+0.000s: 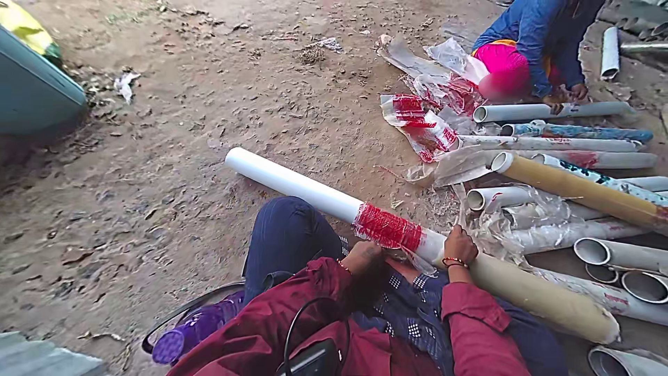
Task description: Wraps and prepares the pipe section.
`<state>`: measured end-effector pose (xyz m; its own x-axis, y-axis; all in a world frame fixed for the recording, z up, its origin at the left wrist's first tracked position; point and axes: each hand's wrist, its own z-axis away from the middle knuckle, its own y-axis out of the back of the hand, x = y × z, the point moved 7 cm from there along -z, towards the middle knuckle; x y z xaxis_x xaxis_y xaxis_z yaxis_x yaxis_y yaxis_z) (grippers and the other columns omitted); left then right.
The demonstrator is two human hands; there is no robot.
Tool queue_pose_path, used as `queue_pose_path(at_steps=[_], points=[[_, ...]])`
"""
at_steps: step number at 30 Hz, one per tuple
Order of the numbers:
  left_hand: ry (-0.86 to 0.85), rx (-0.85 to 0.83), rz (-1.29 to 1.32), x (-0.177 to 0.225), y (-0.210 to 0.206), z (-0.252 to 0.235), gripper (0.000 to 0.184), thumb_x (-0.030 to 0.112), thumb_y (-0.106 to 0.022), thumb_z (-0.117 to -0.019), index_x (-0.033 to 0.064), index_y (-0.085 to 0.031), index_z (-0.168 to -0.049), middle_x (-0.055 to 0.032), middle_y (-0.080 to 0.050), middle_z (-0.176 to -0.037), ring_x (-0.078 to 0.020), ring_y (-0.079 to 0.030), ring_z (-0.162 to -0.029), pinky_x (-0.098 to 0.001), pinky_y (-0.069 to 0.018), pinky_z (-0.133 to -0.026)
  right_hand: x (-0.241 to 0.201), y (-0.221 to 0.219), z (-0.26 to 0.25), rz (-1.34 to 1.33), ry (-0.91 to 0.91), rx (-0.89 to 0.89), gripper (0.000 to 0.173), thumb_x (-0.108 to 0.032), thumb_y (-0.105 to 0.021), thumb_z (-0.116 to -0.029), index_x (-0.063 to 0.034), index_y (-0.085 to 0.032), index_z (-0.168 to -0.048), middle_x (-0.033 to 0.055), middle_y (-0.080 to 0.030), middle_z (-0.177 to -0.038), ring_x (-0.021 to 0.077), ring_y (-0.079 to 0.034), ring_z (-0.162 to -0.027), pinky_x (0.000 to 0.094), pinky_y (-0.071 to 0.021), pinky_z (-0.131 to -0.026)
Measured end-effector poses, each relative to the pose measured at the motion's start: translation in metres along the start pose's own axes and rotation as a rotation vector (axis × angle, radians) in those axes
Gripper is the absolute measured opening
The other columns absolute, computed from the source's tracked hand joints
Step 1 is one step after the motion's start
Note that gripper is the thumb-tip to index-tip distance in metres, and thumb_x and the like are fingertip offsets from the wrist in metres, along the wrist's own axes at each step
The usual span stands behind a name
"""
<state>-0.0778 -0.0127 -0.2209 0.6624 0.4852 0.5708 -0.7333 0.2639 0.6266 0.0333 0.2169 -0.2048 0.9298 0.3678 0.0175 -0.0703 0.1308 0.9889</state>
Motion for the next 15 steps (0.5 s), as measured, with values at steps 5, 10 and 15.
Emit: queue_pose_path(at_steps=[5, 10, 15], points=[[-0.200, 0.517, -0.094, 0.008, 0.050, -0.002, 0.045, 0.022, -0.068, -0.0970, -0.0038, -0.062, -0.133, -0.0260, -0.064, -0.131, -0.0423, -0.056, -0.131, -0.0540, -0.0422, -0.110, -0.025, -0.007, 0.015, -0.011, 0.172, 0.043, 0.036, -0.011, -0.040, -0.1102, 0.0048, -0.061, -0.134, 0.0287, -0.066, -0.130, 0.0460, -0.064, -0.120, 0.0598, -0.0469, -0.100], [-0.393, 0.348, -0.285, 0.031, 0.013, -0.050, 0.052, 0.001, -0.055, -0.1006, 0.0002, -0.046, -0.152, -0.0207, -0.044, -0.159, -0.0339, -0.034, -0.153, -0.0531, -0.0168, -0.127, -0.038, -0.017, 0.016, -0.021, 0.315, 0.105, 0.034, -0.010, -0.042, -0.1088, 0.0050, -0.066, -0.129, 0.0278, -0.069, -0.125, 0.0444, -0.066, -0.117, 0.0588, -0.0488, -0.097], [-0.298, 0.118, -0.173, 0.031, -0.024, -0.041, 0.049, -0.003, -0.034, -0.1067, -0.0054, -0.035, -0.156, -0.0238, -0.028, -0.166, -0.0402, -0.026, -0.155, -0.0524, -0.0209, -0.126, -0.026, -0.015, 0.013, -0.158, 0.250, 0.235, 0.035, -0.010, -0.042, -0.1079, 0.0041, -0.069, -0.126, 0.0275, -0.072, -0.118, 0.0459, -0.071, -0.105, 0.0615, -0.0509, -0.091]])
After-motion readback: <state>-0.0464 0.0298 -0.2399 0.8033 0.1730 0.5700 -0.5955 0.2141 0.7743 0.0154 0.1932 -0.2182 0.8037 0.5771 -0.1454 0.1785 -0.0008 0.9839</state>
